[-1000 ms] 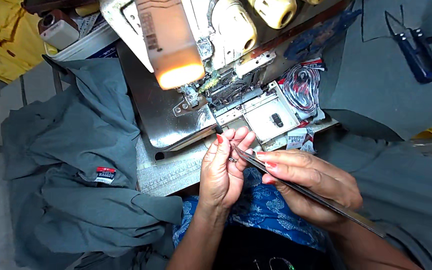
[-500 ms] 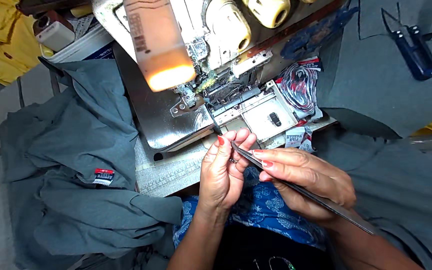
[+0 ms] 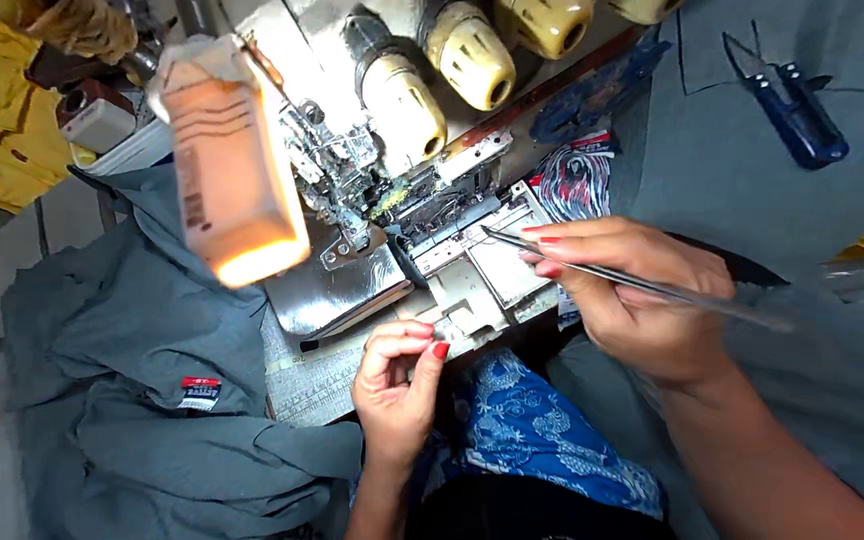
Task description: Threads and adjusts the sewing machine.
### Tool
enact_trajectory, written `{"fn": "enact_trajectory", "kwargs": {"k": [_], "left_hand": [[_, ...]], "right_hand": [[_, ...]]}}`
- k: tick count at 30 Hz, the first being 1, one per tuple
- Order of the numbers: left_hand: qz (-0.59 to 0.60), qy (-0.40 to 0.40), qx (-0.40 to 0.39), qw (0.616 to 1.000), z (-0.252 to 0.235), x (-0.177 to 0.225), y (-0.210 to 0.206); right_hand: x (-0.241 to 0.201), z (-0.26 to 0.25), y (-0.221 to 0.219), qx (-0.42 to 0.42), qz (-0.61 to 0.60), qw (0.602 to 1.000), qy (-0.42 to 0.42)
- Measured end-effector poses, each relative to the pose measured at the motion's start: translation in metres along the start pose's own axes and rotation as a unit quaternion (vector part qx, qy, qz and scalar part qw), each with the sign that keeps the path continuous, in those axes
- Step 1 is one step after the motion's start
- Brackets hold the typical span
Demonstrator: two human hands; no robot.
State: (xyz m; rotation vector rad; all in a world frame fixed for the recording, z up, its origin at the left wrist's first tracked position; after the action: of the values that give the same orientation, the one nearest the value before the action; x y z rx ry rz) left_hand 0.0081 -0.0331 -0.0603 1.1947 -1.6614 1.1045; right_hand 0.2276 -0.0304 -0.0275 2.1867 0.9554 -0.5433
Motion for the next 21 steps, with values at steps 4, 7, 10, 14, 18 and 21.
{"fn": "enact_trajectory", "kwargs": {"k": [4, 7, 10, 14, 18, 21], "left_hand": [[-0.097, -0.033, -0.041, 0.994, 0.003, -0.014, 0.015], [-0.121, -0.038, -0.042, 0.991, 0.001, -0.017, 0.015], [-0.137, -0.043, -0.047, 0.989, 0.0, -0.016, 0.012], [-0.262, -0.072, -0.093, 0.958, -0.003, -0.005, -0.001], [-0.467, -0.046, -0.146, 0.871, -0.019, 0.024, -0.037], [-0.588, -0.011, -0.164, 0.792, -0.035, 0.03, -0.054]], "right_hand": [[0.012, -0.021, -0.013, -0.052, -0.037, 0.998, -0.007], [0.022, -0.029, -0.025, -0.072, -0.054, 0.996, -0.024], [0.026, -0.031, -0.029, -0.085, -0.06, 0.993, -0.046], [0.031, -0.032, -0.03, -0.075, -0.054, 0.995, -0.045], [0.032, -0.031, -0.029, -0.068, -0.059, 0.995, -0.048], [0.032, -0.03, -0.029, -0.063, -0.066, 0.994, -0.053]]}}
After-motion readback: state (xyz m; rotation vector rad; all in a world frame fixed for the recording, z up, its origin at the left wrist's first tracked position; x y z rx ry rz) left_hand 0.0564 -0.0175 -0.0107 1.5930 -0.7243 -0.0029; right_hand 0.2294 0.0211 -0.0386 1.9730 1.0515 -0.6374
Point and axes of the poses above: each hand's wrist, its own z-axis away from the middle knuckle, its own y-axis out of the back of the hand, x = y × z, the point moved 1 cm from there along -z, towards the middle knuckle, and after that the axes turned 13 degrees about z, right-handed, at the moved point
